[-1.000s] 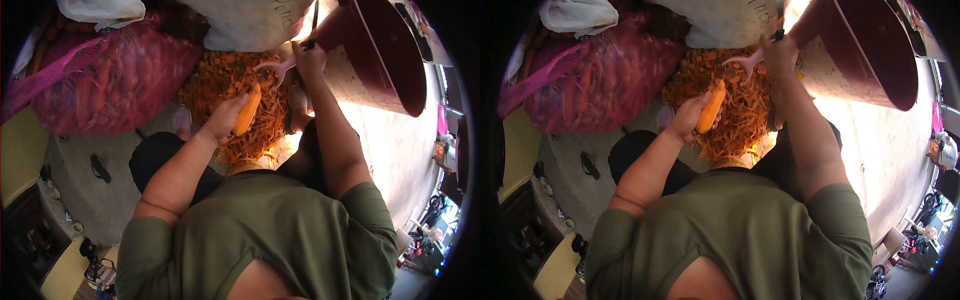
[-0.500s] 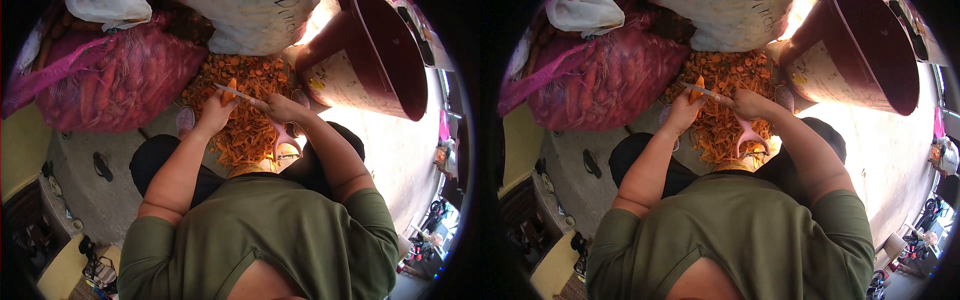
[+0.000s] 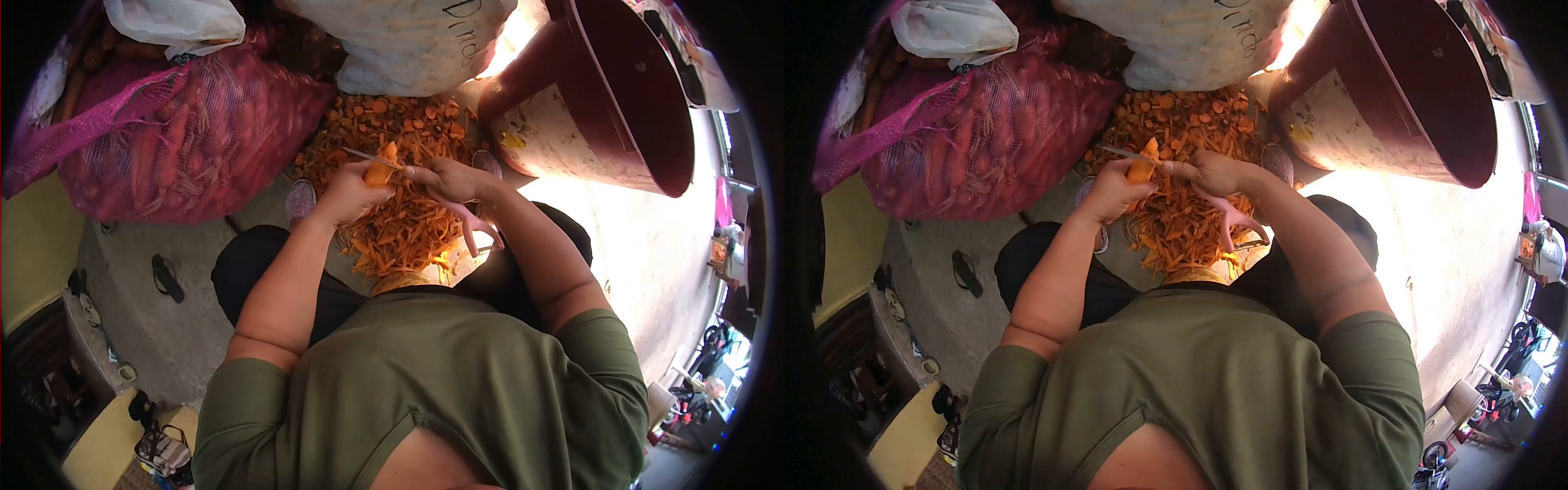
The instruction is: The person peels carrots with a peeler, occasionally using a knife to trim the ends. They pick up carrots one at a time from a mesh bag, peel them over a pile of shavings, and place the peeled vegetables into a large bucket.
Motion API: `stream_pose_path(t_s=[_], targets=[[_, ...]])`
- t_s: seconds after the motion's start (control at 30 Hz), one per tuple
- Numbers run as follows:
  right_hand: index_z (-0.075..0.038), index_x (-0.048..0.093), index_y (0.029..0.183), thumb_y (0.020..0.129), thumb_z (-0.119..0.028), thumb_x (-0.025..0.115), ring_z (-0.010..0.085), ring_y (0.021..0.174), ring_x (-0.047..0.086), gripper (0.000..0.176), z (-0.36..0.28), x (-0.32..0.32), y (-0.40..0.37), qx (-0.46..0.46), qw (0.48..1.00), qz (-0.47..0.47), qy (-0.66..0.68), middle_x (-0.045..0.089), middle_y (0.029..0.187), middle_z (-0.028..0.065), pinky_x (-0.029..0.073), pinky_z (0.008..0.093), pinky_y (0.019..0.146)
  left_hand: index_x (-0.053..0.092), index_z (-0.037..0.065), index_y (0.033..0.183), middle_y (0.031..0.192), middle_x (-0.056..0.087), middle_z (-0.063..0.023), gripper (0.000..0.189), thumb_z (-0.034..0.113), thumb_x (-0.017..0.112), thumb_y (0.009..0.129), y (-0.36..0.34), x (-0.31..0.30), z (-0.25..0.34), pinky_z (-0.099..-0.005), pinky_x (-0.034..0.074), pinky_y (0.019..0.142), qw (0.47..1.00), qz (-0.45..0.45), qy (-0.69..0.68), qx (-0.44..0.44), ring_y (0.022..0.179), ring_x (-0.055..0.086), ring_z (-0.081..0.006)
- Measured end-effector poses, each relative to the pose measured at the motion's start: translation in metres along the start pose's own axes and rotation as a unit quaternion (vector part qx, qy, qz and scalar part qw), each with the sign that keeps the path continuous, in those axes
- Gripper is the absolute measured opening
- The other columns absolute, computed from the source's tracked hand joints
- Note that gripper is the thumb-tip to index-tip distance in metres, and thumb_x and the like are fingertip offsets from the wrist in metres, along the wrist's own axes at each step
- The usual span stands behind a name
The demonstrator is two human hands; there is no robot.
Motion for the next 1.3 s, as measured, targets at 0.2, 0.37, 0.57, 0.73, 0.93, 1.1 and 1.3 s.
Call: stream_pose_path(t_s=[0.2, 0.37, 0.57, 0.73, 0.93, 1.1, 1.3], targets=[[0.001, 0.052, 0.065, 0.085, -0.057, 0.035, 0.0163, 0.055, 0.042, 0.065, -0.016, -0.006, -0.005, -0.018, 0.999, -0.023, -0.02, 0.042, 0.053, 0.0061, 0.038, 0.0338, 0.055, 0.051, 0.002, 0.08, 0.06, 0.05, -0.0034, 0.011, 0.006, 0.06, 0.073, -0.009, -0.002, 0.008, -0.0239, 0.041, 0.045, 0.969, -0.119, -0.205, -0.069, 0.048, 0.05, -0.0107], [0.003, 0.055, 0.071, 0.085, -0.056, 0.035, 0.0212, 0.057, 0.047, 0.064, -0.013, -0.004, 0.0, -0.042, 0.997, 0.011, -0.061, 0.047, 0.056, 0.0113, 0.04, 0.036, 0.059, 0.05, 0.003, 0.078, 0.06, 0.05, -0.0034, 0.012, 0.006, 0.059, 0.071, -0.011, -0.008, 0.015, -0.0233, 0.041, 0.044, 0.946, -0.178, -0.261, -0.079, 0.048, 0.049, -0.0102], [0.003, 0.06, 0.078, 0.085, -0.058, 0.031, 0.0353, 0.072, 0.056, 0.068, -0.013, 0.0, 0.0, 0.02, 0.986, 0.062, -0.157, 0.056, 0.067, 0.0197, 0.043, 0.041, 0.068, 0.054, 0.001, 0.082, 0.061, 0.052, -0.0036, 0.017, 0.013, 0.059, 0.071, 0.001, -0.001, -0.003, -0.0263, 0.042, 0.049, 1.0, -0.001, 0.001, 0.024, 0.052, 0.053, -0.0143], [0.0, 0.062, 0.076, 0.083, -0.064, 0.024, 0.0339, 0.075, 0.059, 0.074, 0.007, -0.008, 0.009, 0.169, 0.965, 0.107, -0.171, 0.059, 0.071, 0.0202, 0.044, 0.043, 0.07, 0.056, -0.003, 0.078, 0.066, 0.056, -0.0077, 0.02, 0.015, 0.061, 0.068, -0.012, 0.027, 0.027, -0.0329, 0.044, 0.057, 0.945, 0.015, 0.258, 0.201, 0.058, 0.055, -0.0245], [0.002, 0.06, 0.077, 0.077, -0.059, 0.046, 0.0256, 0.063, 0.059, 0.063, 0.013, -0.007, 0.018, 0.118, 0.978, 0.169, -0.008, 0.058, 0.064, 0.014, 0.046, 0.0366, 0.058, 0.059, -0.001, 0.081, 0.081, 0.053, -0.0072, 0.031, 0.023, 0.073, 0.066, 0.006, 0.003, 0.006, -0.0299, 0.044, 0.065, 0.945, 0.176, 0.214, 0.176, 0.07, 0.054, -0.0207], [0.006, 0.059, 0.082, 0.071, -0.04, 0.066, 0.0162, 0.058, 0.053, 0.048, 0.013, -0.019, 0.017, 0.11, 0.967, 0.2, 0.112, 0.055, 0.061, 0.0102, 0.042, 0.0297, 0.054, 0.054, 0.003, 0.094, 0.086, 0.057, -0.0048, 0.026, 0.015, 0.067, 0.075, 0.003, -0.009, 0.007, -0.0237, 0.048, 0.063, 0.969, 0.151, -0.196, 0.016, 0.071, 0.058, -0.0153], [0.001, 0.055, 0.076, 0.077, -0.04, 0.062, 0.0104, 0.057, 0.044, 0.042, -0.005, -0.016, 0.015, 0.028, 0.962, 0.215, 0.166, 0.05, 0.061, 0.0024, 0.038, 0.027, 0.053, 0.046, 0.004, 0.103, 0.089, 0.058, -0.0092, 0.03, 0.005, 0.062, 0.077, 0.003, -0.006, 0.004, -0.0248, 0.049, 0.065, 0.934, 0.009, -0.356, -0.026, 0.08, 0.061, -0.0185]])
Point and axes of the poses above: each hand's wrist, its own y-axis towards the middle knuckle, its own x-axis out of the palm, z = x × y, the point moved 1 cm from there along y, towards the middle knuckle
